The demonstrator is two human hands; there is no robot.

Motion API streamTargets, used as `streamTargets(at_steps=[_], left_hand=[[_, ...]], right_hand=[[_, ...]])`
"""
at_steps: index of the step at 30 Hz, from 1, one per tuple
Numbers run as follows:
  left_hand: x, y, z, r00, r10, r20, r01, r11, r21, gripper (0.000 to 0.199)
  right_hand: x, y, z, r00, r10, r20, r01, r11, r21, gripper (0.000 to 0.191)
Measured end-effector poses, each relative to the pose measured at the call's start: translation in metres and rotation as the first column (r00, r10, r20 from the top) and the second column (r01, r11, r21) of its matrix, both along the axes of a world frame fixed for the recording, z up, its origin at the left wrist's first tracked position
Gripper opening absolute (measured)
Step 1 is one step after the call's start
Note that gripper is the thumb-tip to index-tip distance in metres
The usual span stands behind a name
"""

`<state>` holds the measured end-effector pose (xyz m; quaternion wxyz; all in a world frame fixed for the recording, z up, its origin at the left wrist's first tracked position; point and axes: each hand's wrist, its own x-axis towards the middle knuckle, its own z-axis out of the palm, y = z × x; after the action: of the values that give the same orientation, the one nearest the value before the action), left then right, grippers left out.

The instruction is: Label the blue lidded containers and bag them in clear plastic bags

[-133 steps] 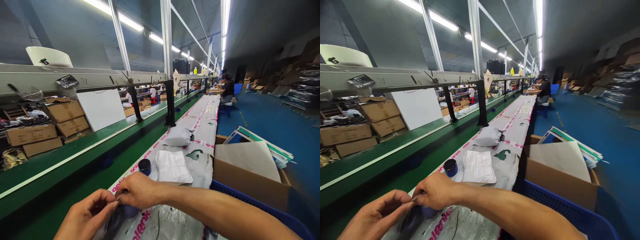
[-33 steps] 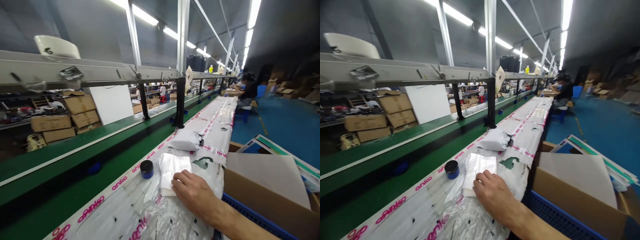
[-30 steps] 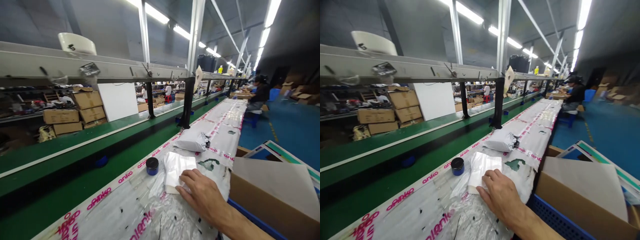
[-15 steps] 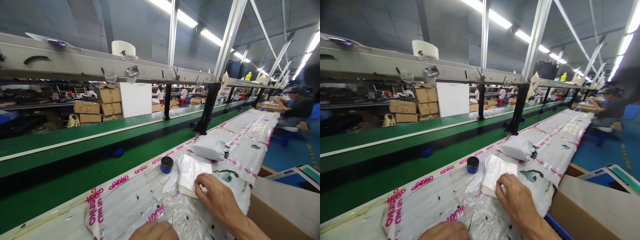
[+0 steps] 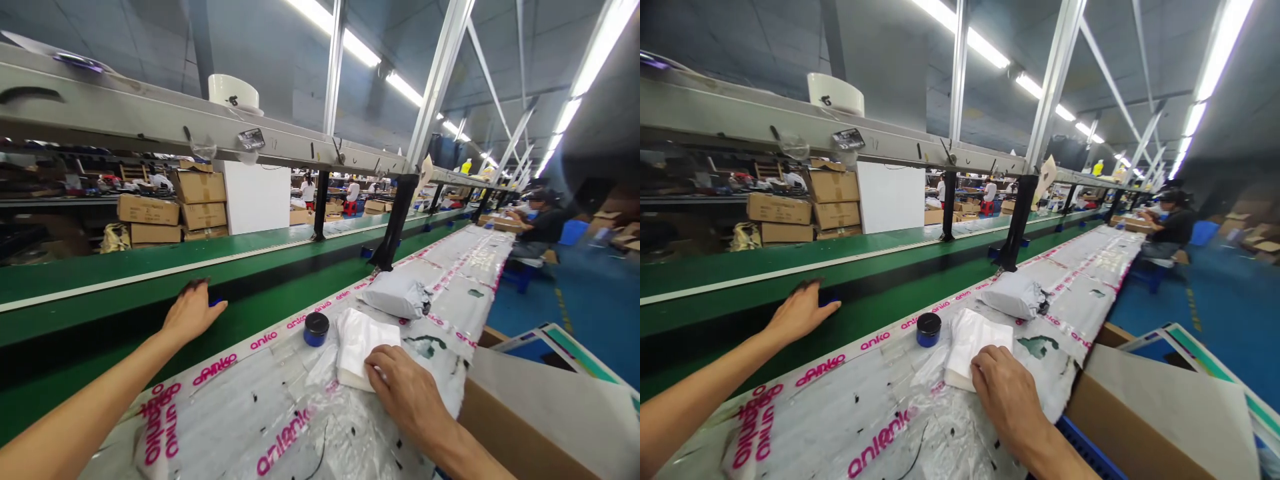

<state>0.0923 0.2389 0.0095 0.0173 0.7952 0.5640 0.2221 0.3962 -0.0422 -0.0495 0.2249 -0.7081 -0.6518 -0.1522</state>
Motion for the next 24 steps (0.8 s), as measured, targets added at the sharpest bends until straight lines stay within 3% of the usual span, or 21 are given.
streamTargets(at_steps=[3,7,14,19,24], left_hand=[[0.001,0.019,-0.011,0.997,0.048,-0.062,-0.054,0.994,-0.098,0.069],[0.001,0.023,-0.019,0.993,0.065,-0.095,-0.078,0.987,-0.139,0.062],[-0.011,0.025,-0.022,0.997,0.031,-0.066,-0.039,0.992,-0.122,0.053],[-0.001,-0.008,-0.017,0.986,-0.162,0.030,0.163,0.985,-0.056,0.057],[0.034,-0.063,-0.013,0.897,-0.422,0.133,0.434,0.898,-0.077,0.058]], right_hand=[[0.003,0.001,-0.002,0.997,-0.035,-0.065,0.036,0.999,0.014,0.025],[0.007,0.000,-0.003,0.993,-0.109,-0.048,0.111,0.993,0.039,0.025],[-0.006,-0.005,-0.003,0.999,-0.040,0.028,0.041,0.999,-0.029,0.028],[-0.003,0.000,-0.005,0.993,-0.089,-0.073,0.085,0.995,-0.053,0.032],[-0.009,0.008,0.009,0.977,-0.205,-0.063,0.186,0.956,-0.227,0.021]])
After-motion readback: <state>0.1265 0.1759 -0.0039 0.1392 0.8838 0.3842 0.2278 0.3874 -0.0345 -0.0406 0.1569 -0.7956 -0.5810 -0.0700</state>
